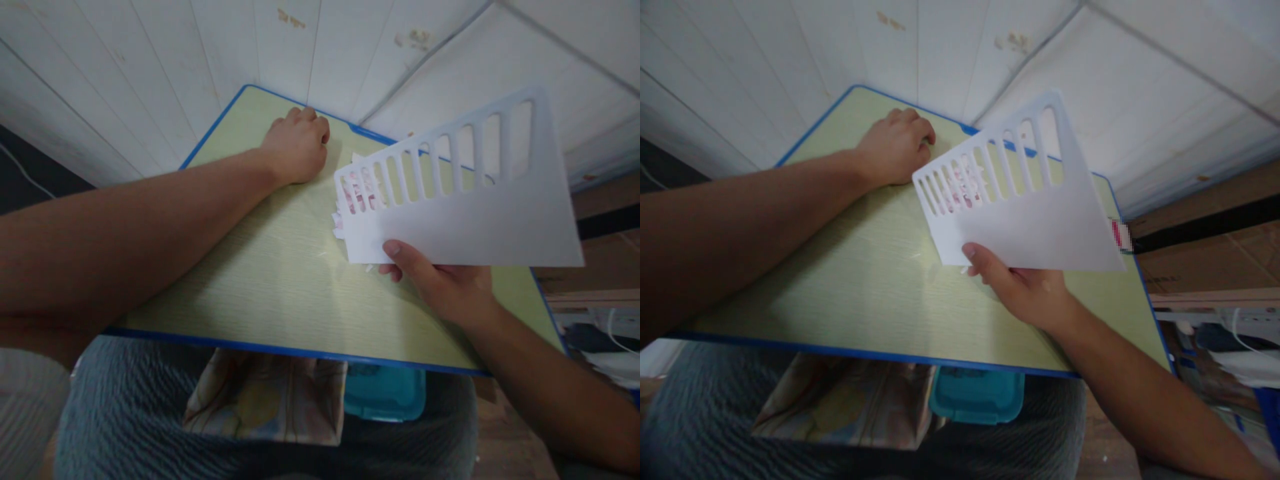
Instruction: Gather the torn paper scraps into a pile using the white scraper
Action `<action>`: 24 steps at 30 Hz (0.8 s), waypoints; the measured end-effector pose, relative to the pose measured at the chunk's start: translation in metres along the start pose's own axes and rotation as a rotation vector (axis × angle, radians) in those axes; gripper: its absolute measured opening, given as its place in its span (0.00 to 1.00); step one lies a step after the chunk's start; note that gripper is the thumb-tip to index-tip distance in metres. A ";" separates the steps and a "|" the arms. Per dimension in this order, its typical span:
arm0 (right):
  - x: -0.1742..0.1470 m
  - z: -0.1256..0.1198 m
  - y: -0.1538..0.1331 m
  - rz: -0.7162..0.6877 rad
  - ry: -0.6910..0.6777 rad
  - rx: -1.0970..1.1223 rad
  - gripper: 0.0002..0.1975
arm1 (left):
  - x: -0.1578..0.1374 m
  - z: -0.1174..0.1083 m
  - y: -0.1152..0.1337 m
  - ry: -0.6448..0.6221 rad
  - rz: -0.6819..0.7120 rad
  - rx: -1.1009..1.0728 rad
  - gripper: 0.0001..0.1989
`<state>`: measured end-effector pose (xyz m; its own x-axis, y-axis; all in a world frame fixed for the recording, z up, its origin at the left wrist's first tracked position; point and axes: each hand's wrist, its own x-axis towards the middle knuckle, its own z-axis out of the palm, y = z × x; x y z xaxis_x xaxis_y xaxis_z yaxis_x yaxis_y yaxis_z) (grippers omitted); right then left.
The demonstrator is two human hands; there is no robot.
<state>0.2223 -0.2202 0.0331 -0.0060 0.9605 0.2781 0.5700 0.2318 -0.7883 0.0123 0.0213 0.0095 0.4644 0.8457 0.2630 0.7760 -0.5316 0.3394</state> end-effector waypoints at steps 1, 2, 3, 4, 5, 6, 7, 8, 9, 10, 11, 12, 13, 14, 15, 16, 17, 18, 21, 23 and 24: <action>0.000 0.001 -0.001 -0.021 -0.026 -0.008 0.19 | 0.001 0.001 -0.001 0.005 0.000 -0.018 0.22; 0.000 0.002 -0.002 -0.037 -0.045 -0.011 0.19 | 0.001 0.002 -0.002 0.010 0.002 -0.032 0.21; 0.000 0.003 -0.003 -0.047 -0.059 -0.012 0.19 | 0.002 0.003 -0.003 0.017 0.007 -0.040 0.20; 0.000 0.003 -0.003 -0.049 -0.068 -0.012 0.19 | 0.002 0.003 -0.004 0.021 0.013 -0.039 0.20; 0.000 0.003 -0.003 -0.043 -0.074 -0.015 0.19 | 0.002 0.003 -0.004 0.021 0.017 -0.032 0.21; 0.000 0.003 -0.003 -0.036 -0.081 -0.021 0.19 | 0.002 0.003 -0.004 0.020 0.019 -0.023 0.21; 0.000 0.002 -0.003 -0.029 -0.088 -0.031 0.19 | 0.002 0.003 -0.005 0.019 0.019 -0.015 0.22; 0.000 0.002 -0.003 -0.026 -0.096 -0.040 0.19 | 0.002 0.003 -0.005 0.017 0.018 -0.013 0.22; 0.000 0.002 -0.004 -0.026 -0.105 -0.046 0.19 | 0.003 0.003 -0.005 0.017 0.018 -0.016 0.22; 0.000 0.001 -0.005 -0.028 -0.115 -0.049 0.19 | 0.003 0.003 -0.005 0.020 0.019 -0.025 0.22; 0.000 0.001 -0.005 -0.032 -0.126 -0.049 0.19 | 0.003 0.003 -0.006 0.023 0.021 -0.037 0.22; -0.001 0.002 -0.006 -0.034 -0.131 -0.048 0.19 | 0.003 0.004 -0.006 0.024 0.024 -0.047 0.22; -0.001 0.002 -0.006 -0.032 -0.129 -0.046 0.19 | 0.003 0.004 -0.007 0.023 0.025 -0.054 0.22; -0.001 0.002 -0.005 -0.025 -0.119 -0.043 0.19 | 0.004 0.005 -0.008 0.021 0.024 -0.060 0.22; -0.001 0.002 -0.005 -0.012 -0.102 -0.039 0.19 | 0.004 0.005 -0.008 0.021 0.023 -0.066 0.22; -0.001 0.002 -0.003 0.005 -0.081 -0.032 0.18 | 0.004 0.005 -0.008 0.021 0.022 -0.073 0.21; -0.001 0.002 -0.002 0.024 -0.057 -0.021 0.17 | 0.004 0.005 -0.009 0.023 0.021 -0.079 0.21; 0.000 0.001 0.000 0.039 -0.029 -0.011 0.17 | 0.005 0.006 -0.008 0.025 0.022 -0.077 0.21; 0.004 -0.002 0.003 0.020 0.115 -0.008 0.10 | 0.004 0.005 -0.007 0.024 0.030 -0.027 0.22; 0.007 -0.004 0.002 -0.001 0.209 -0.016 0.07 | 0.003 0.004 -0.005 0.022 0.032 0.006 0.23; 0.009 -0.005 0.001 0.005 0.225 -0.012 0.10 | 0.002 0.004 -0.004 0.023 0.030 0.009 0.24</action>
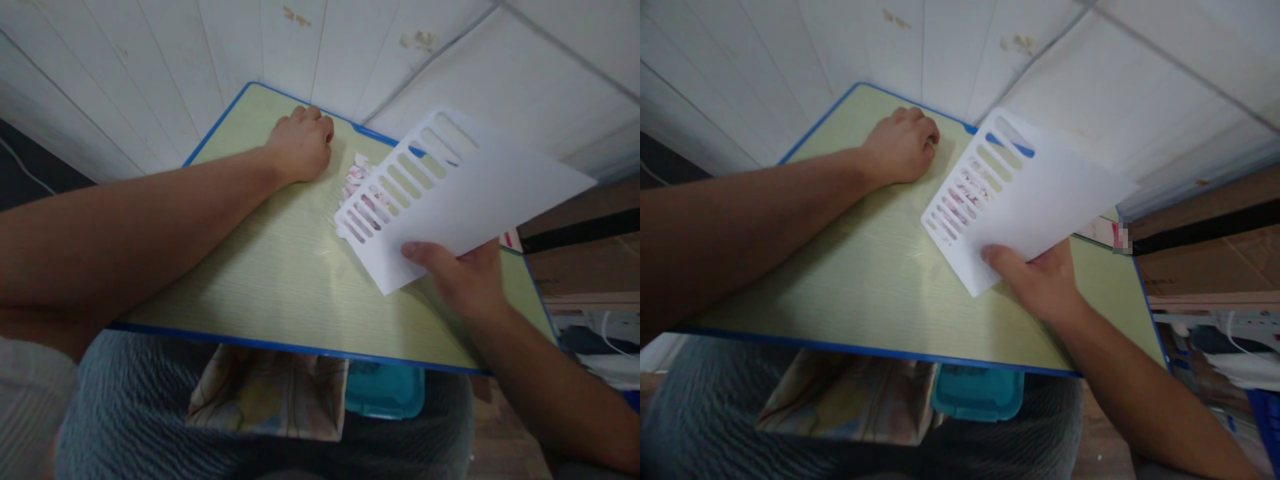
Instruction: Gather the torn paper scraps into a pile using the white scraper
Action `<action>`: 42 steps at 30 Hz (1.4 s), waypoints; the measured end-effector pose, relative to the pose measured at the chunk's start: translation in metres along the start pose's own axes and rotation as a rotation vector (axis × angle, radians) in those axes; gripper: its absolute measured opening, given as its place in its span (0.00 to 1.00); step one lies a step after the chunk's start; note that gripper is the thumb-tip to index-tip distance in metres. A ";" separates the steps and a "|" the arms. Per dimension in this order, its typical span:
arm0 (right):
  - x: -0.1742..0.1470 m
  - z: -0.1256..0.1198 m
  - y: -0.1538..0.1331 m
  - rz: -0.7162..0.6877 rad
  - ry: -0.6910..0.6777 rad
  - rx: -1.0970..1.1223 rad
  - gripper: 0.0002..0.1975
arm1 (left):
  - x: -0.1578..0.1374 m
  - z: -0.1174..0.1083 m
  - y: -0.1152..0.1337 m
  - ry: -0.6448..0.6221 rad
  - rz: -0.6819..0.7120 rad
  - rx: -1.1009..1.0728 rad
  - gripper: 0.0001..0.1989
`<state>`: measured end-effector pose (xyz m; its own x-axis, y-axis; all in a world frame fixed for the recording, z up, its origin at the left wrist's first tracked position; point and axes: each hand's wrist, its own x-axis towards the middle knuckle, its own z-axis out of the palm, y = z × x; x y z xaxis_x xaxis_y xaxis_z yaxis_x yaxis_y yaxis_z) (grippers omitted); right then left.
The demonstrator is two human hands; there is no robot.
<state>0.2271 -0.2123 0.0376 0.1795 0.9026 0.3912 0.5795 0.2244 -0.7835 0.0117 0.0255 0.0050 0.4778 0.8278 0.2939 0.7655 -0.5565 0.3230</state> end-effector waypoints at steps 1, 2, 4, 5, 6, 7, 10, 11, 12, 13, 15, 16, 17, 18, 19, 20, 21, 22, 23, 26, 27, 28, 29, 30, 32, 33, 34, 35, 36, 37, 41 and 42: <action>0.001 0.000 -0.002 0.018 -0.014 0.007 0.13 | -0.001 0.000 0.001 0.002 -0.001 -0.005 0.24; 0.002 0.000 -0.004 0.040 -0.049 0.017 0.15 | -0.002 -0.001 0.002 0.002 0.000 -0.011 0.24; 0.004 0.002 -0.008 0.074 -0.131 0.038 0.15 | -0.004 -0.002 0.003 0.004 0.000 -0.015 0.24; 0.004 0.003 -0.009 0.085 -0.172 0.045 0.16 | -0.004 -0.002 0.003 0.006 0.001 -0.012 0.24; 0.005 0.004 -0.010 0.091 -0.199 0.049 0.16 | -0.005 -0.002 0.004 0.009 0.001 -0.009 0.24; 0.005 0.004 -0.010 0.096 -0.212 0.053 0.16 | -0.005 -0.002 0.004 0.011 0.001 -0.007 0.23; 0.007 0.004 -0.005 0.110 -0.198 0.057 0.18 | -0.006 -0.003 0.004 0.007 -0.003 -0.002 0.22; 0.007 0.004 -0.003 0.116 -0.188 0.059 0.19 | -0.006 -0.003 0.004 0.002 -0.005 0.003 0.22; 0.007 0.003 0.000 0.123 -0.178 0.059 0.19 | -0.006 -0.004 0.004 -0.001 -0.010 0.009 0.22; 0.007 0.003 0.001 0.131 -0.176 0.056 0.19 | -0.006 -0.004 0.005 -0.005 -0.014 0.014 0.22; 0.006 0.002 0.002 0.148 -0.198 0.061 0.19 | -0.006 -0.005 0.006 -0.010 -0.021 0.019 0.21; 0.005 0.002 0.001 0.153 -0.226 0.076 0.18 | -0.006 -0.005 0.007 -0.014 -0.025 0.021 0.21; 0.004 0.002 -0.001 0.154 -0.261 0.100 0.18 | -0.005 -0.005 0.009 -0.016 -0.028 0.025 0.22; 0.003 0.002 -0.003 0.153 -0.306 0.127 0.18 | -0.005 -0.005 0.010 -0.017 -0.031 0.030 0.23; 0.002 0.002 -0.005 0.148 -0.353 0.151 0.19 | -0.004 -0.005 0.012 -0.017 -0.030 0.034 0.24; 0.001 0.001 -0.008 0.139 -0.394 0.169 0.19 | -0.004 -0.005 0.013 -0.014 -0.030 0.037 0.24; -0.001 0.000 -0.010 0.130 -0.428 0.175 0.20 | -0.004 -0.004 0.014 -0.009 -0.026 0.037 0.25; -0.003 -0.001 -0.012 0.120 -0.457 0.172 0.22 | -0.004 -0.004 0.015 -0.005 -0.023 0.037 0.25; -0.004 -0.003 -0.014 0.109 -0.487 0.162 0.23 | -0.004 -0.004 0.016 -0.004 -0.018 0.036 0.24; -0.010 -0.007 -0.016 0.068 -0.598 0.132 0.23 | -0.005 -0.005 0.015 -0.005 -0.018 0.032 0.25; -0.012 -0.008 -0.016 0.053 -0.645 0.130 0.21 | -0.005 -0.006 0.014 -0.012 -0.023 0.028 0.26; -0.013 -0.009 -0.017 0.039 -0.689 0.136 0.20 | -0.005 -0.006 0.013 -0.022 -0.030 0.016 0.27; -0.013 -0.009 -0.017 0.027 -0.725 0.145 0.19 | -0.005 -0.006 0.012 -0.033 -0.038 -0.006 0.28; -0.014 -0.009 -0.018 0.014 -0.753 0.157 0.18 | -0.004 -0.006 0.011 -0.043 -0.046 -0.035 0.29; -0.014 -0.009 -0.021 0.001 -0.788 0.168 0.16 | -0.004 -0.006 0.008 -0.053 -0.049 -0.092 0.31; -0.013 -0.009 -0.022 0.003 -0.801 0.164 0.15 | -0.004 -0.006 0.008 -0.053 -0.046 -0.106 0.32; -0.013 -0.010 -0.023 0.007 -0.813 0.159 0.15 | -0.004 -0.006 0.008 -0.047 -0.043 -0.103 0.32; -0.013 -0.011 -0.024 0.012 -0.817 0.151 0.15 | -0.004 -0.006 0.009 -0.046 -0.040 -0.083 0.31; -0.013 -0.012 -0.024 0.016 -0.805 0.146 0.15 | -0.004 -0.006 0.010 -0.044 -0.041 -0.054 0.30; -0.012 -0.013 -0.022 0.020 -0.762 0.143 0.15 | -0.004 -0.006 0.011 -0.042 -0.043 -0.026 0.30; -0.007 -0.016 -0.007 0.077 -0.392 0.176 0.12 | -0.004 -0.005 0.012 -0.021 -0.039 0.025 0.26; -0.004 -0.015 -0.002 0.084 -0.300 0.199 0.15 | -0.004 -0.004 0.012 -0.019 -0.035 0.021 0.26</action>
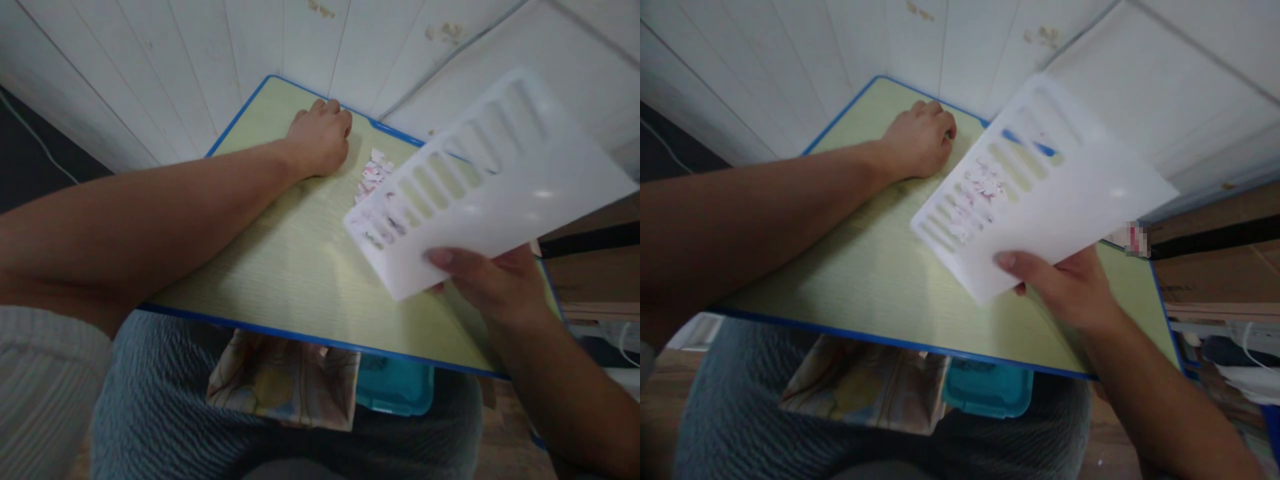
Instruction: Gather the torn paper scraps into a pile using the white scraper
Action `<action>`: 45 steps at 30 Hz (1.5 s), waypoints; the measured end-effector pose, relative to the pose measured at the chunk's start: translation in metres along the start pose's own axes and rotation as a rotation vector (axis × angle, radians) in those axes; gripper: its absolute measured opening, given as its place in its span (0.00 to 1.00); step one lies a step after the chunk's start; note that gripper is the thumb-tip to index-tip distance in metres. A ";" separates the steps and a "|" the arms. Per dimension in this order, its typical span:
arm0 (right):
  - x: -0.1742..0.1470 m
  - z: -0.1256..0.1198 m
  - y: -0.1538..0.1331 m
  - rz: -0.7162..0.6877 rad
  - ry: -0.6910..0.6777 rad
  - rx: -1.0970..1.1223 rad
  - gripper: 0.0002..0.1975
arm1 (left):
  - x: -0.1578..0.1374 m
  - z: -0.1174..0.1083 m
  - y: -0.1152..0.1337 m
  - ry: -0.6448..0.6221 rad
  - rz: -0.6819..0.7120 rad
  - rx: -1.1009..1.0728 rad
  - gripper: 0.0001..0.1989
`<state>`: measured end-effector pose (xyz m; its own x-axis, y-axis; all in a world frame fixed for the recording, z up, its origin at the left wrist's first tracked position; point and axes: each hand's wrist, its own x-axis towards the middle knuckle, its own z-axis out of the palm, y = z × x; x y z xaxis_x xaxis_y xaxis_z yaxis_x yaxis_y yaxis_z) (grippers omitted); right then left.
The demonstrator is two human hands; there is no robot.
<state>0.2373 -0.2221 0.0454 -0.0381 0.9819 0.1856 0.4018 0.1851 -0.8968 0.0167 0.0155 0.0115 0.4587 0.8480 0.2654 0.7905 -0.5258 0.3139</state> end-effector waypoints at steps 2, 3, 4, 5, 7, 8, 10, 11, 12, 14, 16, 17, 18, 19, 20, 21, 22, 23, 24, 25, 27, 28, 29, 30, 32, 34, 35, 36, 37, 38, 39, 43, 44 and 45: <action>0.007 0.000 0.006 -0.033 0.141 -0.003 0.21 | 0.000 0.001 -0.002 -0.004 0.005 -0.006 0.25; 0.010 0.002 0.007 -0.030 0.193 -0.037 0.22 | 0.000 0.001 -0.003 -0.005 0.008 -0.008 0.25; 0.013 0.004 0.007 -0.013 0.223 -0.075 0.23 | 0.000 0.001 -0.004 -0.005 0.010 -0.004 0.25; 0.015 0.007 0.006 0.006 0.236 -0.107 0.24 | 0.000 0.001 -0.004 -0.002 0.012 0.007 0.24; 0.017 0.012 0.003 0.033 0.208 -0.121 0.23 | -0.001 0.000 -0.005 0.007 0.014 0.036 0.24; 0.018 0.013 0.002 0.031 0.190 -0.106 0.22 | -0.001 0.000 -0.004 0.008 0.014 0.048 0.23; 0.018 0.014 0.003 0.012 0.173 -0.071 0.20 | -0.001 -0.001 -0.004 0.008 0.012 0.048 0.22; 0.018 0.013 0.005 0.005 0.166 -0.057 0.20 | -0.001 -0.001 -0.004 0.006 0.010 0.033 0.22; 0.018 0.012 0.007 0.001 0.163 -0.052 0.19 | -0.001 -0.001 -0.004 0.002 0.004 0.018 0.22; 0.018 0.008 0.011 -0.001 0.153 -0.063 0.17 | -0.001 -0.001 -0.005 -0.006 -0.005 -0.020 0.22; 0.018 0.005 0.014 -0.010 0.145 -0.106 0.16 | -0.001 -0.001 -0.006 -0.011 -0.009 -0.052 0.22; 0.017 0.003 0.015 -0.016 0.142 -0.138 0.17 | 0.000 -0.001 -0.007 -0.011 -0.007 -0.065 0.22; 0.015 0.003 0.014 -0.022 0.135 -0.170 0.17 | 0.000 -0.001 -0.007 -0.010 -0.004 -0.078 0.22; 0.014 0.003 0.014 -0.030 0.129 -0.196 0.17 | 0.000 -0.001 -0.008 -0.011 -0.001 -0.087 0.22; 0.012 0.003 0.013 -0.039 0.122 -0.219 0.17 | 0.001 -0.001 -0.009 -0.012 -0.001 -0.094 0.22; 0.011 0.003 0.012 -0.045 0.106 -0.238 0.16 | 0.001 -0.001 -0.009 -0.013 0.000 -0.099 0.22; 0.009 0.003 0.010 -0.051 0.084 -0.249 0.16 | 0.002 -0.001 -0.010 -0.015 0.000 -0.102 0.22; 0.008 0.004 0.010 -0.059 0.057 -0.253 0.17 | 0.002 -0.001 -0.011 -0.017 0.000 -0.102 0.22; 0.007 0.004 0.009 -0.065 0.035 -0.249 0.17 | 0.002 0.000 -0.012 -0.020 0.001 -0.104 0.22; 0.006 0.003 0.009 -0.066 0.027 -0.238 0.18 | 0.003 0.000 -0.014 -0.021 0.003 -0.113 0.22; 0.007 0.002 0.010 -0.069 0.067 -0.211 0.19 | 0.003 0.003 -0.016 -0.021 0.013 -0.150 0.22; 0.008 0.002 0.011 -0.070 0.101 -0.207 0.19 | 0.004 0.004 -0.018 -0.016 0.020 -0.169 0.22; 0.009 0.001 0.013 -0.069 0.129 -0.213 0.20 | 0.004 0.005 -0.019 -0.008 0.028 -0.176 0.22; 0.010 0.000 0.015 -0.072 0.146 -0.224 0.21 | 0.005 0.006 -0.021 0.002 0.035 -0.164 0.21; 0.012 0.000 0.019 -0.098 0.141 -0.255 0.22 | 0.006 0.008 -0.023 0.023 0.050 -0.114 0.21; 0.013 0.000 0.021 -0.142 0.114 -0.288 0.20 | 0.008 0.011 -0.025 0.042 0.064 -0.078 0.21; 0.013 0.001 0.022 -0.164 0.104 -0.303 0.20 | 0.009 0.012 -0.026 0.047 0.071 -0.068 0.21; 0.013 0.001 0.023 -0.176 0.096 -0.312 0.20 | 0.009 0.013 -0.026 0.053 0.075 -0.062 0.21; 0.012 0.001 0.023 -0.175 0.086 -0.308 0.20 | 0.010 0.013 -0.026 0.059 0.079 -0.055 0.21; 0.011 0.002 0.022 -0.164 0.070 -0.290 0.20 | 0.010 0.014 -0.026 0.064 0.080 -0.047 0.21; 0.011 0.002 0.022 -0.145 0.051 -0.259 0.21 | 0.010 0.014 -0.026 0.067 0.080 -0.037 0.21; 0.011 0.002 0.015 -0.078 0.037 -0.128 0.20 | 0.010 0.012 -0.023 0.046 0.058 -0.027 0.21; 0.011 0.002 0.013 -0.075 0.072 -0.109 0.19 | 0.009 0.011 -0.022 0.039 0.051 -0.031 0.21; 0.012 0.002 0.012 -0.073 0.107 -0.095 0.18 | 0.009 0.010 -0.021 0.034 0.045 -0.033 0.21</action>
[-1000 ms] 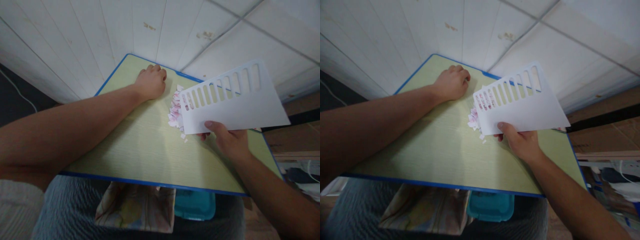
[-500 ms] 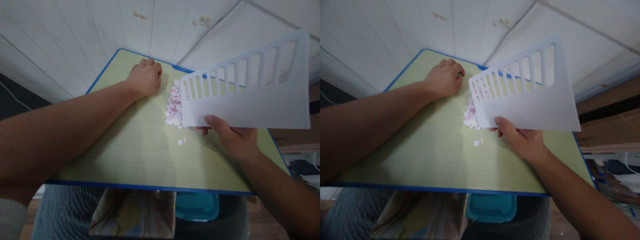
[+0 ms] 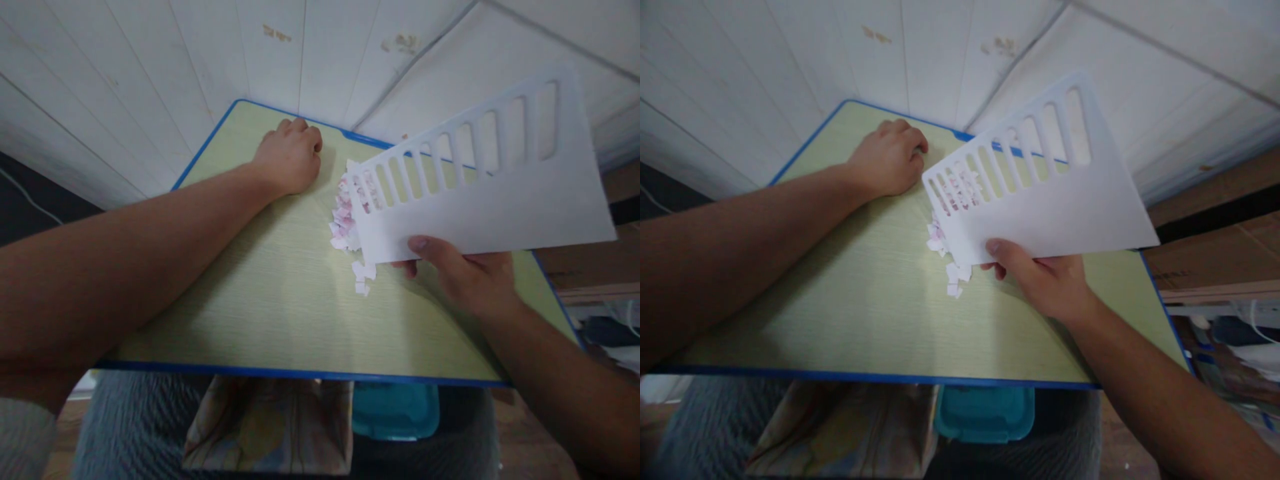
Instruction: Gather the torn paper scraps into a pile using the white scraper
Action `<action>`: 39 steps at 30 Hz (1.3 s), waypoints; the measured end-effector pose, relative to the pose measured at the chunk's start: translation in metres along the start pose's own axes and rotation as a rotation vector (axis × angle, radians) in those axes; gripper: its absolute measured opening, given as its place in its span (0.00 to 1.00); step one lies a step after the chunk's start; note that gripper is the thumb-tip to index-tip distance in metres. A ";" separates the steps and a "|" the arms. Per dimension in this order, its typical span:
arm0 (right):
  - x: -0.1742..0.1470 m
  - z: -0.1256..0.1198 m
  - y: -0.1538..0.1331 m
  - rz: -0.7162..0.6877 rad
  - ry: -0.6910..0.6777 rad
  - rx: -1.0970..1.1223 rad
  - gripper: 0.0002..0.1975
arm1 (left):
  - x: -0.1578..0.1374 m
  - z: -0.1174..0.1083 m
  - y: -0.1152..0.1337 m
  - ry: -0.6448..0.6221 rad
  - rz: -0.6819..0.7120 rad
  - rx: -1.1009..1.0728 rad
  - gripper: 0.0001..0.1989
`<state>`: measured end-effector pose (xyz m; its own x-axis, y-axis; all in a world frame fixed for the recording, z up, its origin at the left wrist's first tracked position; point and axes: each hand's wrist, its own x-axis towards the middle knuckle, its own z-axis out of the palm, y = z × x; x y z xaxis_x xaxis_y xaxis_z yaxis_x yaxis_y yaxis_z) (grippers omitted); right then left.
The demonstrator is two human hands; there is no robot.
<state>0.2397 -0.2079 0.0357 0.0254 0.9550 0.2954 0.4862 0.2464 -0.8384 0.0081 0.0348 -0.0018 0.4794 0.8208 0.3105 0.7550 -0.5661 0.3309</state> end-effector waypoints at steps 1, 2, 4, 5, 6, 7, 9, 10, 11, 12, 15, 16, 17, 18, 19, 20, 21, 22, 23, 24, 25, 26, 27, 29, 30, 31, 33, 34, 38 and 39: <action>0.001 0.000 0.000 0.003 0.028 0.009 0.17 | 0.000 -0.001 0.001 -0.004 -0.004 0.005 0.21; 0.001 0.000 0.000 0.006 0.045 0.012 0.16 | 0.000 -0.001 0.001 -0.006 -0.004 0.020 0.21; 0.000 -0.001 0.004 0.016 0.046 0.000 0.16 | 0.000 0.001 0.000 -0.001 0.001 0.054 0.22; 0.000 -0.001 0.006 0.020 0.041 -0.010 0.16 | 0.001 0.002 -0.001 0.007 0.007 0.062 0.22; 0.000 -0.002 0.008 0.021 0.039 -0.022 0.16 | 0.001 0.003 -0.002 0.018 0.015 0.060 0.21; -0.001 -0.002 0.010 0.019 0.044 -0.040 0.16 | 0.002 0.005 -0.004 0.030 0.023 0.051 0.21; -0.001 -0.003 0.012 0.014 0.072 -0.093 0.18 | 0.003 0.007 -0.008 0.043 0.034 0.031 0.20; -0.001 -0.003 0.012 0.009 0.090 -0.120 0.19 | 0.004 0.008 -0.010 0.044 0.037 0.026 0.19; -0.001 -0.004 0.012 0.003 0.102 -0.138 0.20 | 0.004 0.009 -0.011 0.044 0.038 0.023 0.19; -0.001 -0.004 0.011 -0.001 0.105 -0.144 0.20 | 0.005 0.009 -0.012 0.044 0.039 0.024 0.19; 0.000 -0.004 0.009 -0.031 0.048 -0.128 0.18 | 0.005 0.010 -0.014 0.050 0.053 0.021 0.20; 0.000 -0.004 0.009 -0.044 0.031 -0.134 0.18 | 0.004 0.010 -0.014 0.052 0.055 0.018 0.20; 0.000 -0.003 0.009 -0.054 0.026 -0.146 0.19 | 0.004 0.009 -0.013 0.053 0.055 0.016 0.20; 0.001 -0.003 0.009 -0.058 0.028 -0.156 0.19 | 0.004 0.009 -0.013 0.052 0.052 0.017 0.20; 0.001 -0.003 0.008 -0.055 0.032 -0.156 0.20 | 0.004 0.008 -0.012 0.050 0.050 0.021 0.19; 0.001 -0.004 0.008 -0.048 0.036 -0.145 0.19 | 0.003 0.007 -0.011 0.049 0.048 0.030 0.19; 0.001 -0.004 0.007 -0.042 0.034 -0.128 0.19 | 0.003 0.006 -0.009 0.044 0.046 0.044 0.20; 0.001 -0.005 0.006 -0.039 0.022 -0.114 0.18 | 0.003 0.005 -0.007 0.037 0.042 0.060 0.20; 0.001 -0.006 0.004 -0.040 -0.002 -0.106 0.17 | 0.002 0.004 -0.005 0.028 0.036 0.076 0.21; 0.001 -0.007 0.003 -0.044 -0.026 -0.107 0.16 | 0.001 0.002 -0.003 0.019 0.030 0.088 0.21; 0.001 -0.008 0.001 -0.046 -0.047 -0.114 0.16 | 0.001 0.000 0.000 0.010 0.025 0.093 0.22; 0.001 -0.009 0.000 -0.045 -0.065 -0.124 0.15 | 0.000 -0.002 0.002 0.003 0.022 0.094 0.22; 0.002 -0.010 -0.001 -0.040 -0.082 -0.131 0.15 | -0.001 -0.003 0.004 -0.005 0.020 0.095 0.23; 0.002 -0.010 -0.001 -0.027 -0.095 -0.127 0.16 | -0.002 -0.006 0.007 -0.024 0.007 0.102 0.24; 0.002 -0.009 -0.001 -0.020 -0.095 -0.123 0.16 | -0.003 -0.007 0.008 -0.034 -0.002 0.106 0.25; 0.002 -0.009 -0.001 -0.014 -0.095 -0.120 0.17 | -0.003 -0.007 0.009 -0.039 -0.008 0.106 0.25; 0.001 -0.007 0.000 -0.002 -0.085 -0.124 0.17 | -0.003 -0.007 0.008 -0.034 -0.005 0.097 0.25; 0.001 -0.006 0.000 0.002 -0.079 -0.126 0.17 | -0.003 -0.007 0.008 -0.027 0.002 0.091 0.24; 0.000 -0.004 -0.004 0.032 -0.119 -0.045 0.17 | -0.003 -0.007 0.005 -0.024 0.005 0.076 0.23; 0.000 -0.003 -0.005 0.044 -0.138 -0.019 0.17 | -0.003 -0.006 0.005 -0.022 0.007 0.071 0.24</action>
<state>0.2402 -0.2093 0.0418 -0.0729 0.9787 0.1917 0.5041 0.2020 -0.8397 0.0077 0.0292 0.0046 0.4938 0.8190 0.2923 0.7813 -0.5654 0.2643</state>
